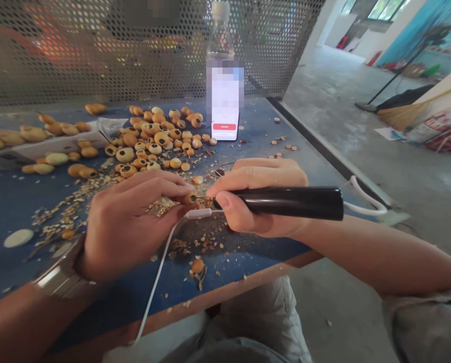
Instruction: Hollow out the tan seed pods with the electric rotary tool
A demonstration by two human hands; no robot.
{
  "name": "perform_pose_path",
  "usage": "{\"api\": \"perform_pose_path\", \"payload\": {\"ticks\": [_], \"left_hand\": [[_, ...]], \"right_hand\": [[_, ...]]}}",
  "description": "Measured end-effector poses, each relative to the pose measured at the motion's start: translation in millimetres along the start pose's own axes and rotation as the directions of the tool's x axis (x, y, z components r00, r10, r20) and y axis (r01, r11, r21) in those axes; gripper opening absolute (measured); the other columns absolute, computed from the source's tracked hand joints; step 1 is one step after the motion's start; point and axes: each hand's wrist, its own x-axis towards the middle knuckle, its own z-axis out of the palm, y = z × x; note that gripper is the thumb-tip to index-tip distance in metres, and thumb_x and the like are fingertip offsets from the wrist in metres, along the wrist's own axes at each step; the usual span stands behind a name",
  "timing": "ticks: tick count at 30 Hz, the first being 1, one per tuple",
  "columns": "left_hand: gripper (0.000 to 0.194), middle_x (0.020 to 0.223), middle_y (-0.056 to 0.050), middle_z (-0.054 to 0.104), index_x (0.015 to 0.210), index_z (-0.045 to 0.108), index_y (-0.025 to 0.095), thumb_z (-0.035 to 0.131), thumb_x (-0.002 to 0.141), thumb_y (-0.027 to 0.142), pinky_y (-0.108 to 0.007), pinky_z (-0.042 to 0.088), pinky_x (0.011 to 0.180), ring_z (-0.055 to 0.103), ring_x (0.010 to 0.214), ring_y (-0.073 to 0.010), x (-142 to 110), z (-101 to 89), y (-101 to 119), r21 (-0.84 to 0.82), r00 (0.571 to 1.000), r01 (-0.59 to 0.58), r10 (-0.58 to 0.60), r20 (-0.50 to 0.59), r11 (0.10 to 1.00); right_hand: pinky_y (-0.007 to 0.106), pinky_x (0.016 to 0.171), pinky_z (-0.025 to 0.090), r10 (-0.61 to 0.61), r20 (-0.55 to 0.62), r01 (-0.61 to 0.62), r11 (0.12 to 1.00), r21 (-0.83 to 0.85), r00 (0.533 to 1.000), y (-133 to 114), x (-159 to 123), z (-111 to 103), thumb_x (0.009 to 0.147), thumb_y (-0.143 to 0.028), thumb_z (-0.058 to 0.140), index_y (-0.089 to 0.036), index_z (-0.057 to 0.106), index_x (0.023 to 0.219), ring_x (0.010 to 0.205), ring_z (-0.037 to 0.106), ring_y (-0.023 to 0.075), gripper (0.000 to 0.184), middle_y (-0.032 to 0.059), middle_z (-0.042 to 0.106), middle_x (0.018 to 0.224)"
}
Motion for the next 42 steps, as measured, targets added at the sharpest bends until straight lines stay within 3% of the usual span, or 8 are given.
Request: {"api": "perform_pose_path", "payload": {"ticks": [11, 21, 32, 42], "left_hand": [[0.007, 0.099, 0.001, 0.080, 0.094, 0.073, 0.024, 0.079, 0.090, 0.020, -0.027, 0.059, 0.083, 0.076, 0.090, -0.0141, 0.9, 0.6, -0.6, -0.012, 1.000, 0.000, 0.000, 0.019, 1.000], [0.011, 0.101, 0.002, 0.080, 0.099, 0.073, 0.023, 0.077, 0.091, 0.015, -0.021, 0.058, 0.084, 0.075, 0.091, -0.0115, 0.8, 3.8, 2.8, -0.040, 0.998, -0.015, 0.017, 0.052, 0.999], [0.009, 0.098, 0.001, 0.079, 0.094, 0.071, 0.021, 0.069, 0.092, 0.013, -0.024, 0.057, 0.081, 0.075, 0.089, -0.0136, -2.2, 3.7, 3.6, -0.060, 0.999, 0.022, -0.019, 0.051, 0.998], [0.019, 0.096, 0.001, 0.078, 0.101, 0.073, 0.020, 0.067, 0.087, 0.009, -0.026, 0.053, 0.079, 0.071, 0.084, -0.0133, -3.2, 1.8, 0.1, -0.045, 0.989, 0.082, -0.076, 0.124, 0.996]], "right_hand": [[0.012, 0.071, 0.056, -0.027, -0.004, 0.027, 0.997, 0.068, 1.000, 3.7, -2.2, 1.8, 0.084, -0.010, 0.073, -0.014, 0.076, 0.079, 0.065, 0.067, 0.0034, 0.007, -0.0020, 0.076, 0.074], [0.015, 0.069, 0.055, 0.076, 0.117, -0.084, 0.994, 0.069, 0.990, 13.3, -3.5, 6.5, 0.088, -0.017, 0.071, -0.012, 0.078, 0.083, 0.065, 0.067, 0.0059, 0.009, 0.0010, 0.077, 0.075], [0.020, 0.070, 0.057, 0.205, 0.127, -0.213, 0.976, 0.048, 0.970, 16.1, -3.2, 13.3, 0.089, -0.022, 0.070, -0.019, 0.078, 0.082, 0.068, 0.070, 0.0091, 0.011, -0.0010, 0.080, 0.080], [0.019, 0.067, 0.056, 0.204, 0.106, -0.208, 0.978, 0.024, 0.973, 15.1, -1.2, 9.0, 0.090, -0.022, 0.068, -0.016, 0.079, 0.081, 0.066, 0.070, 0.0087, 0.015, 0.0009, 0.079, 0.077]]}}
